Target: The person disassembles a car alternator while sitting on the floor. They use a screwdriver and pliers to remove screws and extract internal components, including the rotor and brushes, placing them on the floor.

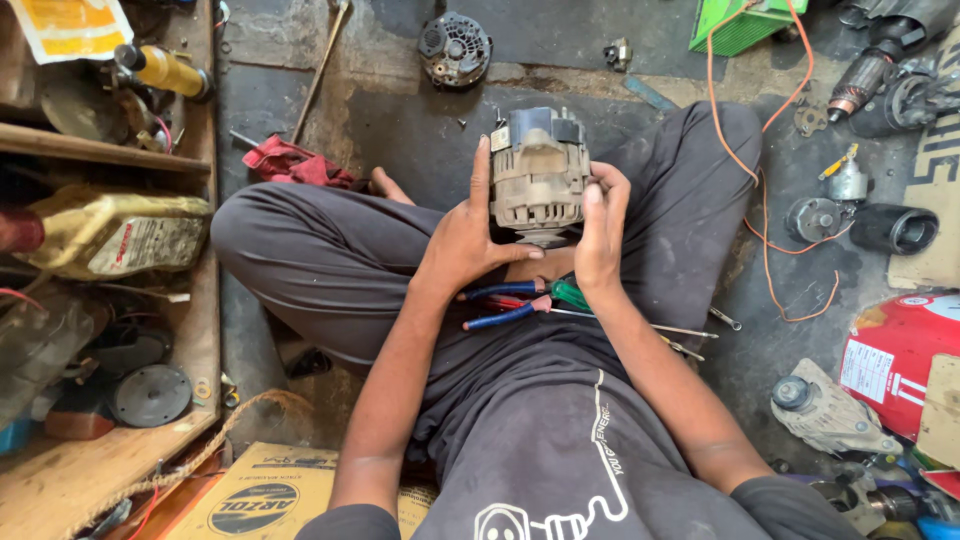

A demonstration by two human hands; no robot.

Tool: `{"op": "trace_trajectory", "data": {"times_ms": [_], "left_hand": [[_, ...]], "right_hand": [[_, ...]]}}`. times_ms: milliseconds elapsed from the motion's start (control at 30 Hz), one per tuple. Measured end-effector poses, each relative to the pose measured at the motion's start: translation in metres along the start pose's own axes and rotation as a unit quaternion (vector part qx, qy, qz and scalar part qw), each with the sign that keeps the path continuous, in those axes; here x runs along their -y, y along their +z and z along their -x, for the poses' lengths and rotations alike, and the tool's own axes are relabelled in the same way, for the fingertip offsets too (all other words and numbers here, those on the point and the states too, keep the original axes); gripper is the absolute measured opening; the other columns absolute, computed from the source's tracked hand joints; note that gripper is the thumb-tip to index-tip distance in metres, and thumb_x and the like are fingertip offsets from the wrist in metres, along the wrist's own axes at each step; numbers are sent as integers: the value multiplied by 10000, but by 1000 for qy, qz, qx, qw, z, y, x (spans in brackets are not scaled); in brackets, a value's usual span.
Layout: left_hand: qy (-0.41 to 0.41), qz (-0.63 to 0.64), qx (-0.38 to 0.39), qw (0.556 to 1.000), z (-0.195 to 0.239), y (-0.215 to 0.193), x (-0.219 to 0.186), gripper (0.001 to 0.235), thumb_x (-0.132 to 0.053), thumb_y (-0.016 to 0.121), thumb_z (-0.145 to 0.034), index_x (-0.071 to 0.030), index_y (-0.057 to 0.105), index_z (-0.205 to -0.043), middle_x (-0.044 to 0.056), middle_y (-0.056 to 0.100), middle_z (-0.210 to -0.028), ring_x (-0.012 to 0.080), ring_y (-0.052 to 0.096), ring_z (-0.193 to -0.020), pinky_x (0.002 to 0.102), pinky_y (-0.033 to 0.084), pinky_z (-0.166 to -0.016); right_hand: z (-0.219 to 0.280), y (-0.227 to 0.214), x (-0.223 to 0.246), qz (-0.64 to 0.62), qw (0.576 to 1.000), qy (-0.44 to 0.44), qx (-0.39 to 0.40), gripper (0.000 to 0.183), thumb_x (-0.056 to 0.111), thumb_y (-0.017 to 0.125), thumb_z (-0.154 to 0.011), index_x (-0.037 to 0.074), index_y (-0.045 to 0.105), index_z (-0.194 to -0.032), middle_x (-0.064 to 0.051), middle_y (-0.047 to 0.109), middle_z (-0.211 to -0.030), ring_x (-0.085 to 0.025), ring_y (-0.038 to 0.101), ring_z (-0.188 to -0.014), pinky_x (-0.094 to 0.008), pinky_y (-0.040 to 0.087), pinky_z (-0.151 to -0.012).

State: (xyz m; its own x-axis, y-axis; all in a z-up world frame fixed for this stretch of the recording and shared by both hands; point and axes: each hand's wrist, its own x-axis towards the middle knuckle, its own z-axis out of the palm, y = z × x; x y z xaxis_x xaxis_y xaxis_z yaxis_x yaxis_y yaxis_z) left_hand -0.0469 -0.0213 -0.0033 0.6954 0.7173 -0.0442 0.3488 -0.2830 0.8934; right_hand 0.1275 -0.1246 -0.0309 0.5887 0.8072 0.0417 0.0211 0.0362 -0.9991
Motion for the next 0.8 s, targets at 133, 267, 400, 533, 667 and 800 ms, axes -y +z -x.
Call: {"op": "trace_trajectory", "data": {"times_ms": [133, 267, 400, 533, 667, 800], "left_hand": [[37, -3, -21, 999, 4, 7, 5, 1417, -535, 902, -736, -80, -84, -1645, 296, 666, -1288, 476, 663, -1165, 470, 526, -969], [59, -19, -33, 998, 1, 12, 10, 1389, -502, 902, -765, -53, -84, -1634, 304, 655, -1305, 477, 656, -1161, 468, 521, -981], [39, -7, -21, 999, -1, 26, 9, 1357, -439, 864, -825, 24, -142, -1608, 310, 597, -1394, 468, 627, -1213, 456, 508, -1031], [51, -31, -98, 993, 5, 48, 0, 1379, -357, 906, -775, 24, -152, -1573, 397, 410, -1511, 509, 519, -1334, 444, 477, -1068], [30, 15, -63, 997, 6, 46, -2, 1369, -338, 891, -817, 31, -182, -1582, 336, 475, -1522, 462, 557, -1348, 437, 484, -1093], [35, 45, -80, 995, 4, 38, -6, 1360, -377, 933, -793, -4, -93, -1602, 280, 603, -1437, 414, 639, -1304, 438, 505, -1097]], "right_hand": [[2, -3, 8, 14, 1000, 15, 24, 393, 186, 519, -1090, -10, 455, -1424, -80, 510, -1250, -132, 485, -1107, -300, 418, -1027], [-3, -2, 18, -61, 997, 55, 11, 409, 169, 579, -1065, -26, 502, -1416, -67, 547, -1200, -113, 507, -1065, -276, 442, -991], [-6, -3, 29, 50, 999, -6, 3, 373, 176, 615, -1052, -18, 582, -1369, -34, 513, -1183, -105, 509, -1060, -265, 449, -972], [-28, -23, 39, 55, 996, 17, 67, 376, 149, 683, -1017, -3, 622, -1355, -13, 538, -1115, -90, 535, -978, -234, 481, -882], [-32, -52, 61, 80, 986, 71, 126, 375, 136, 707, -980, 25, 625, -1328, 10, 627, -1110, -54, 612, -1010, -202, 518, -883], [-11, -70, 90, 369, 906, 71, 196, 315, 220, 778, -883, 56, 708, -1143, -61, 655, -894, -175, 601, -800, -327, 497, -720]]}}
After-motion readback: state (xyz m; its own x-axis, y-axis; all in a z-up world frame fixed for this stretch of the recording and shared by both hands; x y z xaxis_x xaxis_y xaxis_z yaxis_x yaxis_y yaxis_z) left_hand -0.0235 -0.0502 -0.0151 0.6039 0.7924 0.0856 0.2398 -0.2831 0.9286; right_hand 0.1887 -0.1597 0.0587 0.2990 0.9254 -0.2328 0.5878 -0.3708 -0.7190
